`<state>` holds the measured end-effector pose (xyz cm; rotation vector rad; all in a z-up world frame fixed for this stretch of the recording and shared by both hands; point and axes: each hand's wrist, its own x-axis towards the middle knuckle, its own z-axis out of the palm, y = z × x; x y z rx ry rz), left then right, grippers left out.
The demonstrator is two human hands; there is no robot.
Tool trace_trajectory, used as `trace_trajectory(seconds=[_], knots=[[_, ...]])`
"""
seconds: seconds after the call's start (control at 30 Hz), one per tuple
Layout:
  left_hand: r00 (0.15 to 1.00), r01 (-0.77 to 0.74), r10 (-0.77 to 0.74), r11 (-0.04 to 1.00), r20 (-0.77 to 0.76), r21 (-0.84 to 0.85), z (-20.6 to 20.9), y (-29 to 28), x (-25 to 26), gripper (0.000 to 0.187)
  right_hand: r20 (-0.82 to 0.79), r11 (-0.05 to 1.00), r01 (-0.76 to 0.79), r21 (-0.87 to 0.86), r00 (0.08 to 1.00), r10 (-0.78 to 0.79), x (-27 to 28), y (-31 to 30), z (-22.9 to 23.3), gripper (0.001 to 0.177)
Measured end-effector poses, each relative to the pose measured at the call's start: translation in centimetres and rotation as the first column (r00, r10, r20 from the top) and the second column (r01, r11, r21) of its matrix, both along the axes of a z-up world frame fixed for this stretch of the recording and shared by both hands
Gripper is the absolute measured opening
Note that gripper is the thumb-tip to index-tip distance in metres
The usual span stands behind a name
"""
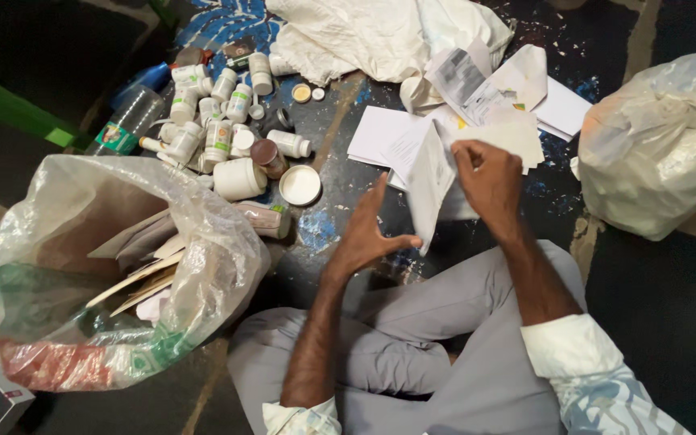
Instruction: The person sits on the floor and sorts through a pile of papers, picking them up one by one, briefly unfolding or inspecting them, and placing them into a plastic bag. The person handles multiple sheets and envelopes, moving them from a pile on the floor into the bag.
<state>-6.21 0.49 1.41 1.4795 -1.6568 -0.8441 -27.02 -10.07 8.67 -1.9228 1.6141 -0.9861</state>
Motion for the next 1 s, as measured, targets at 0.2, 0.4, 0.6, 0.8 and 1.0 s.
trace_trajectory(seconds=[0.2,0.4,0.6,0.8,1.0], knots=[[0.992,0.044,-0.039,0.998,0.118,-0.036,0.1,0.5,0.1,0.159,0.136,0.955,-0.29,0.063,0.95,0.28,0.3,1.4,-1.7,0.025],[0.989,-0.013,0.021,0.999,0.149,-0.053,-0.9,0.3,-1.2,0.143,0.434,0.868,-0.436,0.236,0.847,0.307,-0.2,0.1,-6.5,0.026],[0.967,-0.044,0.04,0.999,0.253,0.011,-0.7,-0.2,-0.3,0.143,0.377,0.835,-0.436,0.337,0.875,0.304,-1.0,-1.8,-8.5,0.022],[0.937,0.059,-0.036,0.997,0.347,-0.055,-1.6,0.0,-2.8,0.149,0.325,0.83,-0.474,0.294,0.866,0.38,-0.5,-1.9,-8.4,0.028],[0.942,0.012,0.006,0.999,0.335,-0.052,-2.1,-0.1,-3.1,0.14,0.267,0.849,-0.459,0.262,0.88,0.394,-0.1,-2.2,-9.0,0.028]])
